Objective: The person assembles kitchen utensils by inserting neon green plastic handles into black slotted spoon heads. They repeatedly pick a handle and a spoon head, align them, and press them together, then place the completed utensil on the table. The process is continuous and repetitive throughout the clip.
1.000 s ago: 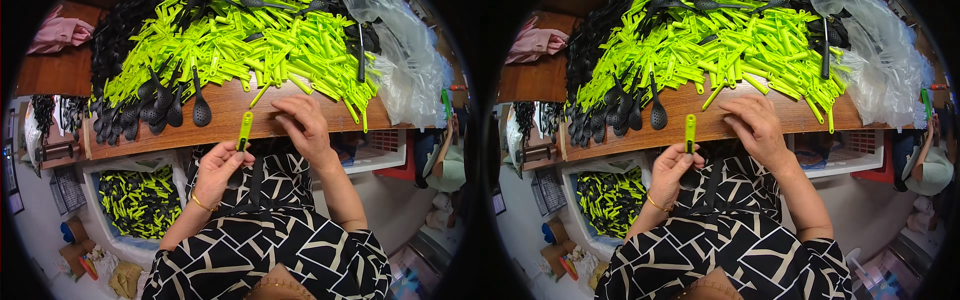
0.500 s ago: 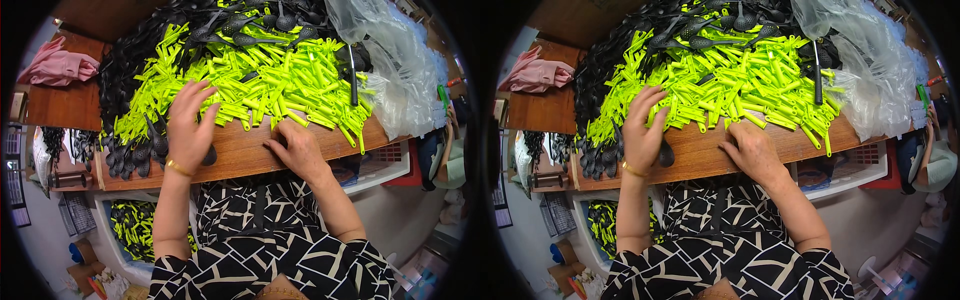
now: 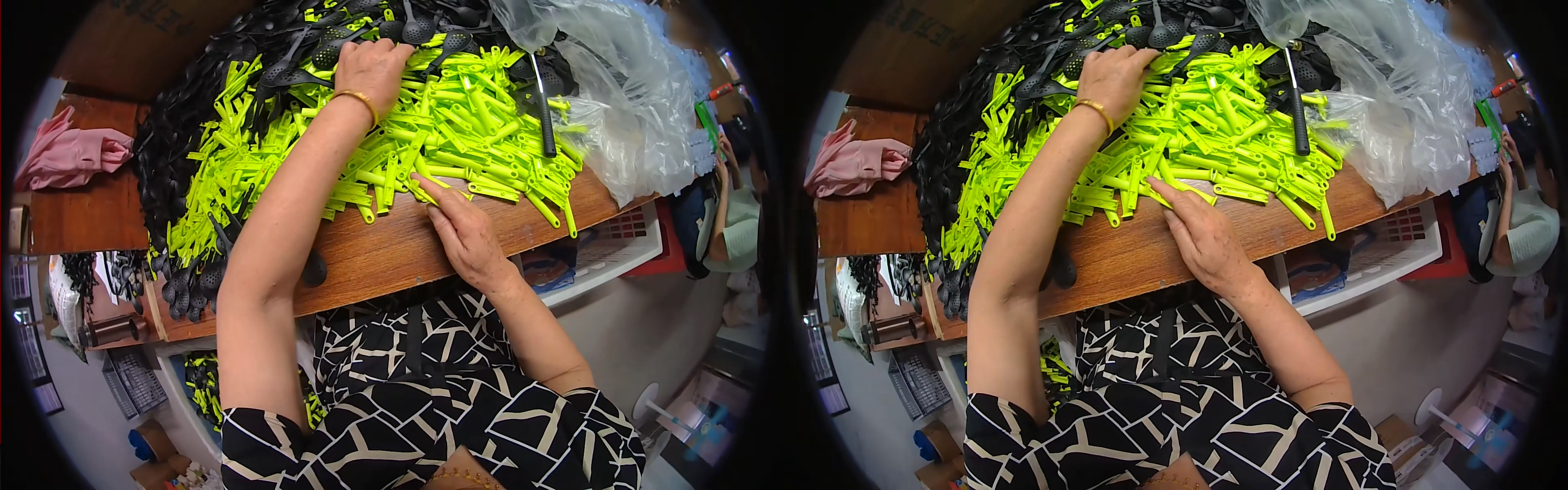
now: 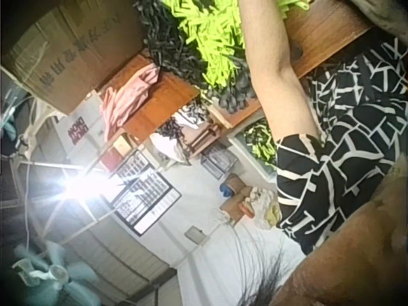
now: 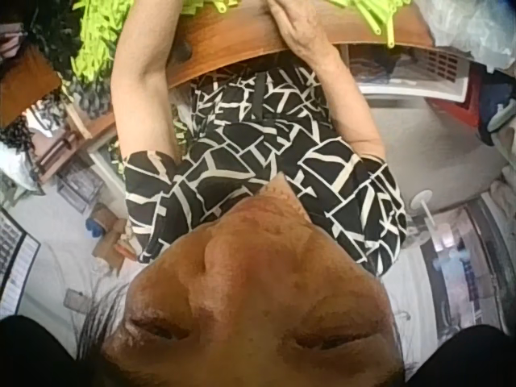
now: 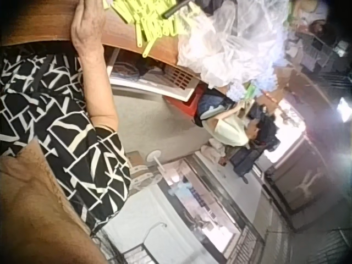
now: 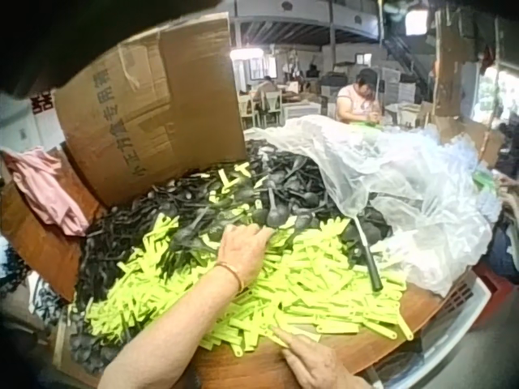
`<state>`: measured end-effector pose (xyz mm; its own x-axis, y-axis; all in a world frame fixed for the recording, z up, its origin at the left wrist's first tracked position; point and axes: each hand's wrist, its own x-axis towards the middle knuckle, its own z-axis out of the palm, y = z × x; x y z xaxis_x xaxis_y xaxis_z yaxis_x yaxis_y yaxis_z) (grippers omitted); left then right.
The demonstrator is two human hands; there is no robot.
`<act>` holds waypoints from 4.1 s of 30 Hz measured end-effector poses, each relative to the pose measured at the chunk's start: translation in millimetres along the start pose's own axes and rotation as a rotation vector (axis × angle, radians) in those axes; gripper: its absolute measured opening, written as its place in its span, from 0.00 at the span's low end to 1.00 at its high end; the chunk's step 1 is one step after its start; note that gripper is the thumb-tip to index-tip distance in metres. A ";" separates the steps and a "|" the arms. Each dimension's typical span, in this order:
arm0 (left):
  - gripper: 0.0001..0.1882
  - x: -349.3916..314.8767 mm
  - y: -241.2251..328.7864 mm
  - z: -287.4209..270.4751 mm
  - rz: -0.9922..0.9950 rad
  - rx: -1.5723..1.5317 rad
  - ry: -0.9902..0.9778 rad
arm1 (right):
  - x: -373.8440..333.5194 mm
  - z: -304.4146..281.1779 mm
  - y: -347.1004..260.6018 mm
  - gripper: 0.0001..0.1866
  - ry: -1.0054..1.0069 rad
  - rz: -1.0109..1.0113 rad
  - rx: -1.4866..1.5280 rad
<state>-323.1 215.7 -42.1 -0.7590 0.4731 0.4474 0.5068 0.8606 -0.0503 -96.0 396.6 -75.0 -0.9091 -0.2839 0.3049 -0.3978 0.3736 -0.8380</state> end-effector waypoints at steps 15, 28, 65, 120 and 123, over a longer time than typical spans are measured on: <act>0.14 -184.8 55.5 -116.0 -0.582 -1.197 -0.367 | 17.1 -39.1 -19.1 0.14 -0.024 -0.154 0.017; 0.13 -200.3 68.0 -140.1 -0.271 -0.828 -0.332 | 43.7 -48.6 -54.3 0.08 -0.202 -0.307 -0.219; 0.09 -353.5 179.7 -74.5 -1.080 -1.593 0.108 | -41.4 53.6 -38.9 0.47 -0.188 -0.223 -0.444; 0.23 -191.6 49.6 -124.7 -0.769 -1.863 -0.190 | -8.3 -18.7 2.8 0.10 0.104 0.062 0.438; 0.14 -206.7 72.9 -121.5 -0.893 -1.909 0.039 | -4.6 -21.9 -7.4 0.10 0.027 -0.035 0.426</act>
<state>-79.6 157.8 -29.8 -0.9805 0.1157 -0.1587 -0.1934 -0.4286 0.8826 -91.6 414.5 -60.4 -0.9009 -0.2648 0.3438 -0.3471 -0.0356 -0.9371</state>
